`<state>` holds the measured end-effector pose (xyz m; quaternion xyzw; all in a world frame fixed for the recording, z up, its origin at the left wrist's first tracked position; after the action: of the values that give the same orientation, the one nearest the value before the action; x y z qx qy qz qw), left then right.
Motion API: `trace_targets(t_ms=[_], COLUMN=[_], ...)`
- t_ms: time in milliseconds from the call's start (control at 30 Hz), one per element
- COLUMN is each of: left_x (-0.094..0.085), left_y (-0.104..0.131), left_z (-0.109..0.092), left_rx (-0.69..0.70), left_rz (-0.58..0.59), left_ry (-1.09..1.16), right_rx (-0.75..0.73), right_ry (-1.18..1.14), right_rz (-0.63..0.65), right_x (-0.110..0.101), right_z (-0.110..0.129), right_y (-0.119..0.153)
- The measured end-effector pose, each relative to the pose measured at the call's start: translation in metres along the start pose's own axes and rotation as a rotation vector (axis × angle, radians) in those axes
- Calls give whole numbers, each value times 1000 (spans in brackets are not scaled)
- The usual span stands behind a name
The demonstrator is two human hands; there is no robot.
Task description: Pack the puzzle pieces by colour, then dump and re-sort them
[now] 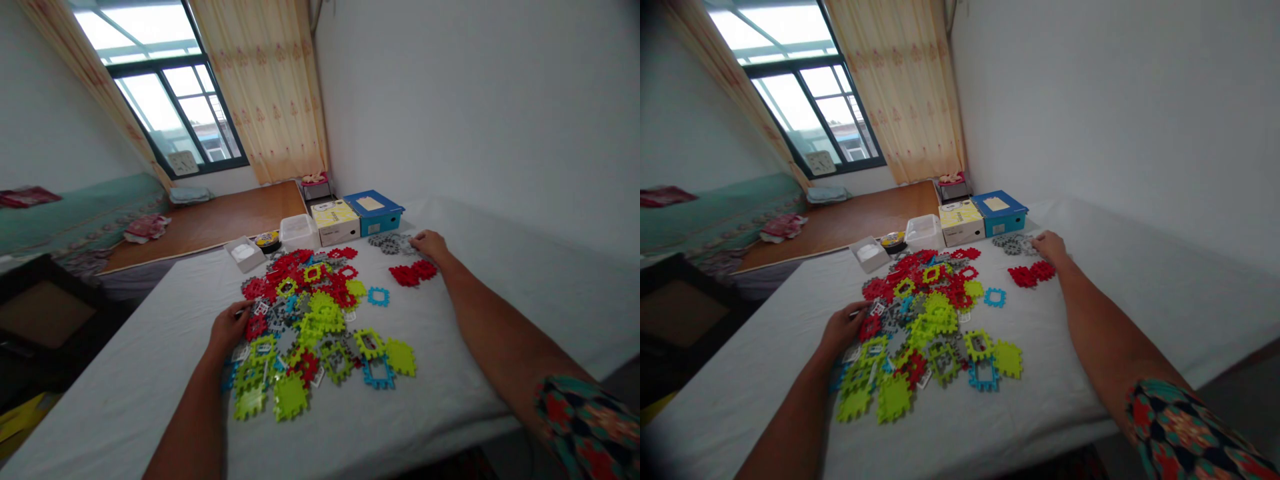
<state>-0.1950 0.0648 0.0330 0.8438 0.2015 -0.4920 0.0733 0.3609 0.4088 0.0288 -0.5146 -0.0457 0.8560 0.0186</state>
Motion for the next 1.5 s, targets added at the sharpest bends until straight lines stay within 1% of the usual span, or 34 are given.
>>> trace_targets(t_ms=[200,300,367,400,467,500,600,633,700,767,800,867,933,967,1000,1033,1100,1200,1333,1400,1500], left_x=[3,4,4,3,3,4,4,4,4,4,4,4,4,5,5,5,5,5,5,5,4], left_y=[-1,-1,-1,-1,-1,-1,-1,0,0,0,0,-1,-1,-1,-1,-1,0,1,3,4,5], left_z=[5,7,7,6,6,5,4,4,3,3,3,4,5,5,5,4,2,-1,-4,-4,-7], left_rx=[-7,-8,-6,-4,-3,-7,-18,-19,-18,-18,-19,-22,-20,-16,-9,-1,7,15,19,14,17], left_rz=[0,2,-6,-8,-6,0,12,14,19,20,16,4,1,1,0,-2,-3,1,-6,-6,-8], left_ry=[7,-1,-12,-16,-21,-23,-26,-27,-30,-40,-44,-46,-37,-32,-30,-28,-25,-29,-26,-14,-6], right_rx=[-111,-98,-90,-108,-193,-253,-410,-444,-482,-528,-573,-721,-909,-1001,-1081,-1145,-1226,-1285,-1398,-1421,-1364], right_ry=[-107,-204,-231,-212,-143,-114,-44,-20,11,-19,-55,-141,-198,-206,-203,-194,-182,-176,-158,-170,-187], right_rz=[34,49,19,-11,-45,-22,110,120,75,54,88,232,405,460,486,485,436,369,414,439,414], right_x=[18,26,24,21,16,16,24,24,20,17,18,27,39,44,48,51,55,59,59,55,52], right_z=[31,34,34,36,47,54,77,84,98,115,127,156,188,202,214,225,242,256,261,261,264], right_y=[-1,1,2,4,9,12,24,28,37,50,59,85,122,142,160,176,200,223,243,245,239])
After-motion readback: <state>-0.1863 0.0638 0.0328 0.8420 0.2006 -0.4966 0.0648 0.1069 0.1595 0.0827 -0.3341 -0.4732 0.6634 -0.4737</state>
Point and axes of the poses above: each hand's wrist, its own y-axis away from the middle knuckle, its own x-axis out of the palm, z = x × y, the point moved 8 cm from there along -y, towards the middle knuckle, and after that the axes turned 7 degrees about z, right-handed, at the moved point
